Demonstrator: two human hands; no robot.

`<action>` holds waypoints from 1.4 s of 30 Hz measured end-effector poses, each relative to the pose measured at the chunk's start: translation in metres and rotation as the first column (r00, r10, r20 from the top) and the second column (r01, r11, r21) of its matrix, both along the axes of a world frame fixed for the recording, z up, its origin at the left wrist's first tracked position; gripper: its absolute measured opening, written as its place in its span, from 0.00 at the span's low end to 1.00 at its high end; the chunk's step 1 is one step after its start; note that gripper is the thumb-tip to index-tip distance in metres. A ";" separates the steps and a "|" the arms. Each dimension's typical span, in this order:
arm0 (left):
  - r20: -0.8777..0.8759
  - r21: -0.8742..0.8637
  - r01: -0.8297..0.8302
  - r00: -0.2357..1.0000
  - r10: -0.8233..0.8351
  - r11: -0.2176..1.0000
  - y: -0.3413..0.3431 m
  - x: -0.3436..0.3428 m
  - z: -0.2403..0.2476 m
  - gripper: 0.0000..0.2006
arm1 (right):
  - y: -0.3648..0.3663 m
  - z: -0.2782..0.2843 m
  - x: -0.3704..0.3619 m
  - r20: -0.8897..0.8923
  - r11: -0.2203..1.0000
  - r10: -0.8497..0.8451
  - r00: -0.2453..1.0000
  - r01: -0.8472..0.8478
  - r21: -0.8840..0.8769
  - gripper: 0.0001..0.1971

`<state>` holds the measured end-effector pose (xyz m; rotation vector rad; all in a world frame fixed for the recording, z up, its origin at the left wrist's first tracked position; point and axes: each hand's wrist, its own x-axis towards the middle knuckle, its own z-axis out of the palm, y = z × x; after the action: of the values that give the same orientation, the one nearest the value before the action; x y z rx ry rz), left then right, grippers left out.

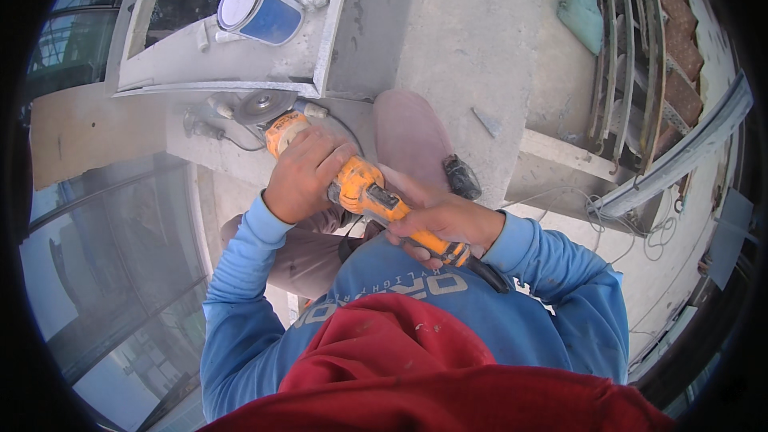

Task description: The person uses an angle grinder to smooth a concrete ledge on a balcony. They hold the tool with both hands and move it along the edge, generating dust. The person briefly repositions the tool and continues grinding the same area.

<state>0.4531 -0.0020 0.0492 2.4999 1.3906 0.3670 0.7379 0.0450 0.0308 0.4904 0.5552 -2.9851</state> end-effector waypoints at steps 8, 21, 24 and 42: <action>0.014 0.057 0.013 1.000 -0.014 0.998 -0.005 0.021 0.007 0.21 | -0.003 0.014 0.020 0.020 0.999 0.020 1.000 -0.019 -0.034 0.48; 0.055 0.050 0.007 0.998 -0.010 0.999 -0.007 0.026 0.006 0.23 | -0.002 0.021 0.026 0.046 0.997 0.039 0.998 -0.035 -0.072 0.49; 0.041 0.051 0.005 0.999 -0.007 0.999 -0.004 0.017 0.005 0.21 | -0.002 0.015 0.017 0.016 0.998 0.032 0.999 -0.031 -0.048 0.50; 0.036 -0.012 -0.010 0.999 0.010 1.000 0.002 -0.012 -0.009 0.33 | 0.001 -0.001 -0.012 0.014 1.000 -0.003 1.000 0.003 -0.006 0.48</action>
<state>0.4409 -0.0001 0.0407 2.4660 1.3879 0.4026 0.7261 0.0457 0.0294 0.5123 0.5441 -2.9826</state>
